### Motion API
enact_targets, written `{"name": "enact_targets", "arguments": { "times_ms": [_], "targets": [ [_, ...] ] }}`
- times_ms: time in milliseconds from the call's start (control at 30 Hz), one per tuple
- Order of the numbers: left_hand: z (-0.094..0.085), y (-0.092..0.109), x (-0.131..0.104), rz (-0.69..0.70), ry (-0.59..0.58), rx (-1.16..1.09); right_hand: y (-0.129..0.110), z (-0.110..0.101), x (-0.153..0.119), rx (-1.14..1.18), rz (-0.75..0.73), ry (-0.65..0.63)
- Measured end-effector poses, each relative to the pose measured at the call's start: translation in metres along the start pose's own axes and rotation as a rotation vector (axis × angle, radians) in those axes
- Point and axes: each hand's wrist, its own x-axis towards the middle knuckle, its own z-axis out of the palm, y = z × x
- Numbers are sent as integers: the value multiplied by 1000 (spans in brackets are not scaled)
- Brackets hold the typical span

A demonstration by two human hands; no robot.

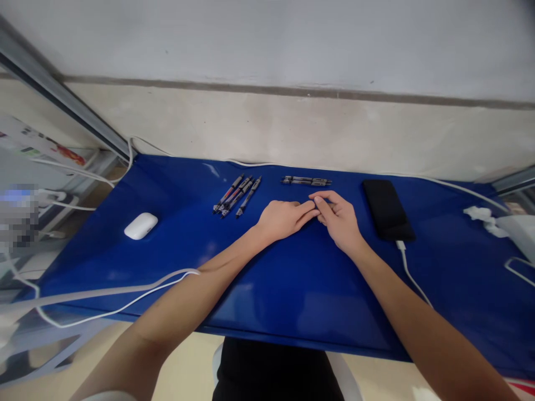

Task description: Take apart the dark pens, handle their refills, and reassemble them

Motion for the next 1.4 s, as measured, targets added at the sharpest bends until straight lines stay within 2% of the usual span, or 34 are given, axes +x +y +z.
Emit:
{"name": "enact_targets", "arguments": {
  "times_ms": [267,600,833,1400],
  "targets": [
    [-2,1,1,-37,-8,-13,0,0,2,-10,-99,-34],
    [1,1,0,8,8,18,1,0,1,27,2,-14],
    [2,0,1,3,21,31,-2,0,1,-25,-72,-34],
    [5,0,0,16,22,36,1,1,2,42,12,-22]
  ]
}}
